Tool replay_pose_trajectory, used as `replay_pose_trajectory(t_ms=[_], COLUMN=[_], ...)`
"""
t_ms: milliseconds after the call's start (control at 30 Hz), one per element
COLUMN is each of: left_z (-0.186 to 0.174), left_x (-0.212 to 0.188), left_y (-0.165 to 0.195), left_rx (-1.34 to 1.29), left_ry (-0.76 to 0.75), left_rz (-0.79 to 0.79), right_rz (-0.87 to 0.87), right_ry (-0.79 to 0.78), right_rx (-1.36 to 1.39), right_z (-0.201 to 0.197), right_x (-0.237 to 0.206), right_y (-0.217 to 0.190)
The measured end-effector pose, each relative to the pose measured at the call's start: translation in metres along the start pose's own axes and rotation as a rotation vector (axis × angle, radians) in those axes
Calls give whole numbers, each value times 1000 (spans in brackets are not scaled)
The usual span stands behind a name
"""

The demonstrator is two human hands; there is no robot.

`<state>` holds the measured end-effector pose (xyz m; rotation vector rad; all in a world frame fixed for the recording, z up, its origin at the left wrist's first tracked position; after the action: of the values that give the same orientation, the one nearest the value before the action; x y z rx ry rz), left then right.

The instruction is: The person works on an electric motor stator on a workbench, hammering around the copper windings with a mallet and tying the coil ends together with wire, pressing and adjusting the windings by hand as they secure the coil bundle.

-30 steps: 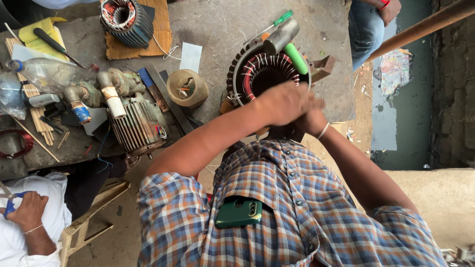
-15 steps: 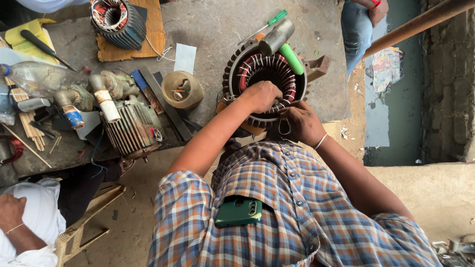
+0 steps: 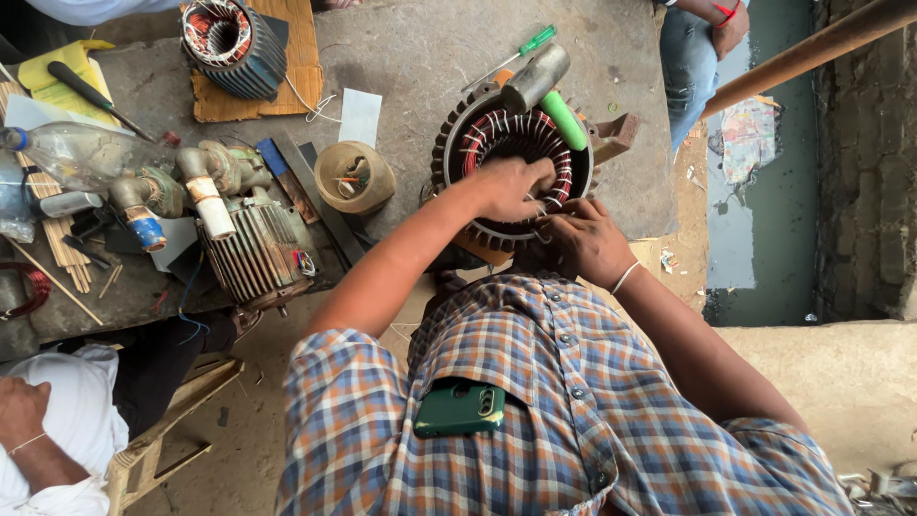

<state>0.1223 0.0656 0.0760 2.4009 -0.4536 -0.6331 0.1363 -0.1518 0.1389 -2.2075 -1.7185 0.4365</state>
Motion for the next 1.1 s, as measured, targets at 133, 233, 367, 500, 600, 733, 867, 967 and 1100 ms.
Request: replay_pose_trajectory(t_ms=[133,233,367,500,600,733,867,967,1100], left_z=[7,2,-43,-57,-40,-28,-13,-2,12], left_x=[0,-1,-12,-10,-7,-17,-19,-16,-14], left_y=[6,6,0,32,62,49,31,24,13], left_rx=[585,-595,5,340,327,-292,-454,-232,74], left_ry=[527,298,109,-20,187,341,36,88,287], left_rz=[97,144,33,-48,174,302,261,94,6], right_rz=[3,33,141,181,161,320,215,235,280], right_ry=[-14,-13,-60,64,196,211,214,119,188], right_rx=[-27,-12,28,341,263,891,1035,703,674], right_z=[-8,-11,-6,6,17,18,-3,-20,-34], right_x=[2,1,-1,15,30,21,5,12,30], right_y=[-9,-15,-10,14,29,39,41,45,52])
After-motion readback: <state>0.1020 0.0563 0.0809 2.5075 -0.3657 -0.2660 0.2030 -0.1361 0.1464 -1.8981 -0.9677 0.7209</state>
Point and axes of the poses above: each hand's wrist, its own x-axis towards the middle knuckle, its own z-axis out of the palm, y = z × x, the point moved 1 cm from there along x, towards the middle knuckle, and after that the axes turned 15 degrees about -y, right-handed, at the moved point
